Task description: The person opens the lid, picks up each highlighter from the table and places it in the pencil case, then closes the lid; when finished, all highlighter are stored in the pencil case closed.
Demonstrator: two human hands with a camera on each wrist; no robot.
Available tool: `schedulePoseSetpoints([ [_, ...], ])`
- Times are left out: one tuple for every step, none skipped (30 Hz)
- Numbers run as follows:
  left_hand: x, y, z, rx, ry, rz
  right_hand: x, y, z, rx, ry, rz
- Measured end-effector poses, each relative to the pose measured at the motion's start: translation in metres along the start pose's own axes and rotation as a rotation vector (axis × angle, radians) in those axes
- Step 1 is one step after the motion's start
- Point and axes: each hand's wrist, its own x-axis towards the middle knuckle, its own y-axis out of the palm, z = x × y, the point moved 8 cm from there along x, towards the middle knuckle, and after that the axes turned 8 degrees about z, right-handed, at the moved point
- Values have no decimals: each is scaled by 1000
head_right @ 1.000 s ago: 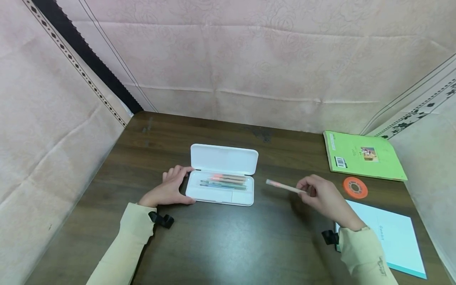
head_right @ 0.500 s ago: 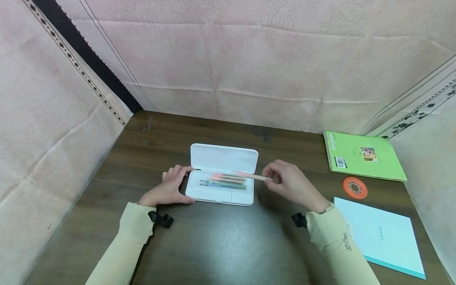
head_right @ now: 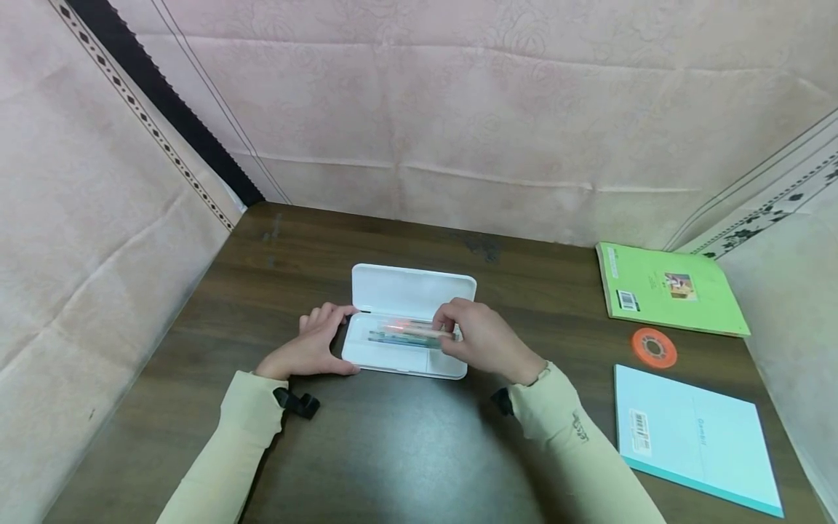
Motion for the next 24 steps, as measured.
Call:
schedulePoseSetpoints([
  [0, 0, 0, 0, 0, 0, 2, 4, 0, -3, -3, 7],
  [0, 0, 0, 1, -1, 1, 4, 9, 1, -8, -6, 15],
  [0, 0, 0, 2, 1, 0, 6, 13, 1, -9, -6, 26],
  [0, 0, 0, 3, 2, 0, 8, 17, 2, -10, -7, 34],
  [0, 1, 0, 5, 4, 0, 10, 22, 2, -10, -9, 42],
  [0, 1, 0, 8, 5, 0, 11, 26, 2, -14, -8, 49],
  [0, 1, 0, 10, 7, 0, 13, 29, 3, -16, -3, 54],
  [1, 1, 0, 10, 8, 0, 14, 32, 3, -22, 1, 55],
  [1, 1, 0, 11, 9, -2, 16, 35, 4, -28, 5, 55],
  [1, 2, 0, 12, 9, -1, 18, 38, 4, -37, 10, 55],
  [2, 2, 0, 14, 9, -3, 19, 41, 5, -46, 20, 56],
  [2, 2, 0, 14, 9, -3, 20, 44, 6, -57, 26, 57],
  [2, 2, 0, 15, 9, -4, 22, 47, 7, -70, 32, 56],
  [1, 1, 0, 14, 9, -5, 23, 50, 8, -83, 37, 56],
  [1, 1, -1, 15, 8, -5, 24, 53, 9, -96, 43, 58],
  [1, 1, -1, 14, 7, -6, 25, 56, 10, -108, 47, 60],
  [1, 1, -1, 15, 6, -6, 25, 59, 11, -119, 48, 60],
  [1, 1, -1, 14, 6, -7, 26, 61, 11, -130, 50, 62],
  [0, 0, -1, 14, 6, -7, 27, 63, 12, -136, 55, 63],
  [0, 0, -1, 13, 4, -7, 28, 65, 12, -140, 60, 64],
  [0, 0, -1, 14, 4, -6, 28, 66, 13, -144, 61, 64],
  [0, 0, -1, 14, 5, -7, 29, 67, 13, -147, 62, 62],
  [0, 0, 0, 14, 7, -8, 29, 68, 13, -149, 65, 59],
  [0, 0, 0, 15, 7, -6, 30, 69, 13, -150, 67, 56],
])
